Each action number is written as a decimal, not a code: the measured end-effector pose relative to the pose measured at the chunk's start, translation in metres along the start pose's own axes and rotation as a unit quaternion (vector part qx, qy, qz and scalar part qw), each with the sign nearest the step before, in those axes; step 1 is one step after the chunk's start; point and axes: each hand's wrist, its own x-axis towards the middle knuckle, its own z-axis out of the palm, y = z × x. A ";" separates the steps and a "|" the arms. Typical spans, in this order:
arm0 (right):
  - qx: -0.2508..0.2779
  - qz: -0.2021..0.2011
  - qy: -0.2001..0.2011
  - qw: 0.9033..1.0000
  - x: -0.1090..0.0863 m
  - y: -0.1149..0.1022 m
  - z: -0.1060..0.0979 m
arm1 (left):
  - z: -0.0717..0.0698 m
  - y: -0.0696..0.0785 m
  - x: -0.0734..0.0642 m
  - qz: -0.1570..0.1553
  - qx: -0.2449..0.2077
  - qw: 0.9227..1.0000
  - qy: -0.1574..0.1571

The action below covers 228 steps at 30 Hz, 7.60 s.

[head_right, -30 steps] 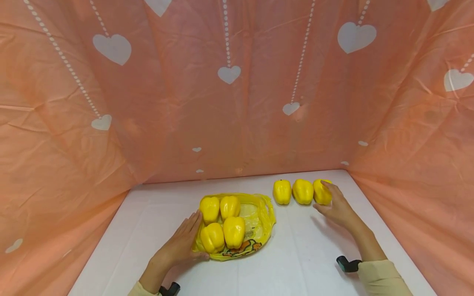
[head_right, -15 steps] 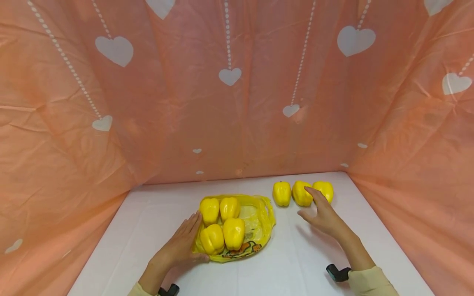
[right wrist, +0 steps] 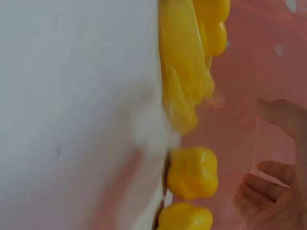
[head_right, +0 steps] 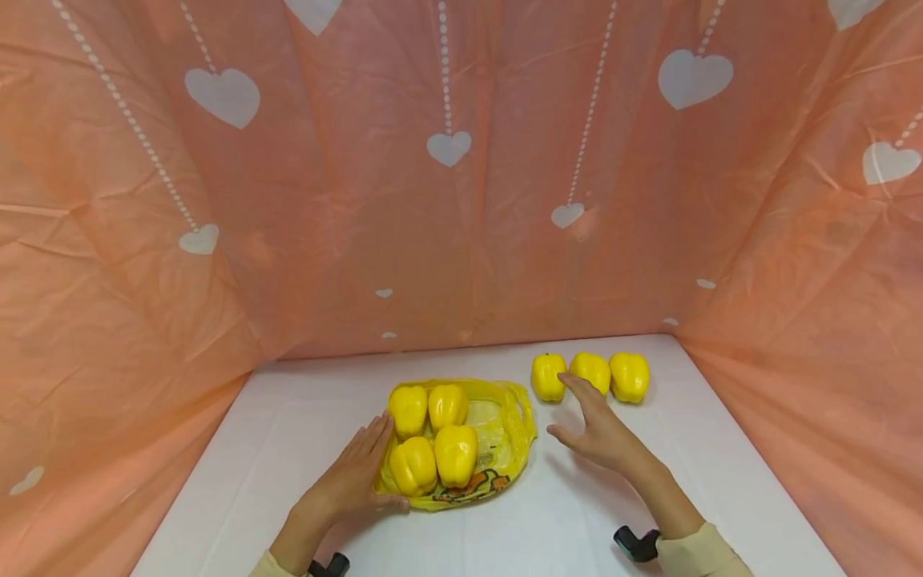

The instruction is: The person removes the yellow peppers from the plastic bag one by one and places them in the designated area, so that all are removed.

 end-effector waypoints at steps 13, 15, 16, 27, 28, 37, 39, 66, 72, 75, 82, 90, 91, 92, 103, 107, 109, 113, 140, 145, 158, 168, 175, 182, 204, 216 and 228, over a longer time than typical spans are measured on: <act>0.015 -0.034 -0.015 0.999 -0.001 -0.026 0.029 | 0.004 -0.003 0.002 -0.005 0.013 1.000 -0.001; 0.015 -0.038 -0.018 0.999 0.000 -0.029 0.034 | 0.004 -0.003 0.002 -0.002 0.016 1.000 0.001; 0.015 -0.040 -0.019 0.999 0.000 -0.030 0.036 | 0.003 -0.002 0.002 -0.003 0.017 1.000 0.001; 0.027 -0.031 -0.048 0.998 0.002 -0.050 0.058 | 0.001 -0.001 0.001 0.000 0.016 1.000 0.000; 0.032 -0.028 -0.054 0.998 0.003 -0.051 0.059 | 0.001 0.000 0.001 -0.001 0.016 1.000 0.000; 0.061 -0.035 -0.075 0.995 0.004 -0.061 0.072 | -0.001 0.002 0.000 0.003 0.013 1.000 0.003; 0.068 -0.037 -0.080 0.994 0.005 -0.063 0.075 | -0.001 0.002 0.001 0.001 0.011 1.000 0.003; 0.078 -0.027 -0.132 0.988 0.014 -0.076 0.101 | 0.001 0.000 0.003 -0.008 0.011 1.000 -0.001; 0.074 -0.026 -0.133 0.988 0.014 -0.077 0.104 | 0.000 0.001 0.002 -0.008 0.002 1.000 -0.002; 0.072 -0.025 -0.132 0.988 0.014 -0.078 0.105 | 0.000 0.001 0.001 -0.012 0.000 1.000 -0.007; 0.076 -0.015 -0.134 0.988 0.016 -0.080 0.106 | -0.001 0.002 0.002 -0.014 0.003 1.000 -0.010; 0.076 0.009 -0.137 0.988 0.016 -0.081 0.106 | 0.000 0.001 0.002 -0.014 0.007 1.000 -0.009; 0.075 0.010 -0.137 0.988 0.016 -0.081 0.106 | 0.000 0.001 0.002 -0.016 0.008 1.000 -0.010; 0.076 0.012 -0.138 0.987 0.016 -0.081 0.106 | 0.000 0.002 0.002 -0.015 0.008 1.000 -0.010; 0.094 0.001 -0.146 0.985 0.017 -0.079 0.101 | -0.001 0.001 0.002 -0.015 0.010 1.000 -0.010; 0.084 -0.005 -0.134 0.987 0.016 -0.076 0.095 | -0.002 0.001 0.002 -0.010 0.008 1.000 -0.008; 0.084 -0.004 -0.129 0.988 0.015 -0.075 0.092 | -0.002 0.001 0.002 -0.009 0.007 1.000 -0.008; 0.088 -0.001 -0.127 0.988 0.013 -0.072 0.085 | -0.001 0.002 0.001 -0.014 0.002 1.000 -0.008; 0.073 -0.017 -0.077 0.994 0.009 -0.049 0.045 | 0.002 0.000 0.002 -0.014 0.004 1.000 -0.009; 0.064 -0.022 -0.067 0.995 0.009 -0.043 0.040 | 0.002 0.000 0.003 -0.018 0.000 1.000 -0.010; 0.054 -0.035 -0.045 0.997 0.005 -0.032 0.025 | 0.002 -0.001 0.001 -0.016 0.000 1.000 -0.010; 0.053 -0.014 -0.050 0.997 0.001 -0.026 0.012 | 0.001 0.000 0.002 -0.015 0.003 1.000 -0.011; 0.048 -0.006 -0.051 0.998 -0.002 -0.018 0.005 | 0.002 -0.001 0.002 -0.015 -0.003 1.000 -0.008; 0.048 0.007 -0.051 0.998 -0.006 -0.007 0.003 | 0.002 -0.001 0.002 -0.014 0.000 1.000 -0.007; 0.051 0.025 -0.042 0.998 -0.011 0.014 0.002 | 0.001 0.000 0.002 -0.020 -0.003 1.000 -0.016; 0.059 0.057 -0.051 0.995 -0.012 0.019 0.006 | 0.002 0.000 0.002 -0.013 0.002 1.000 -0.011; 0.064 0.052 -0.058 0.995 -0.014 0.022 0.007 | 0.003 -0.001 0.002 -0.012 0.003 1.000 -0.009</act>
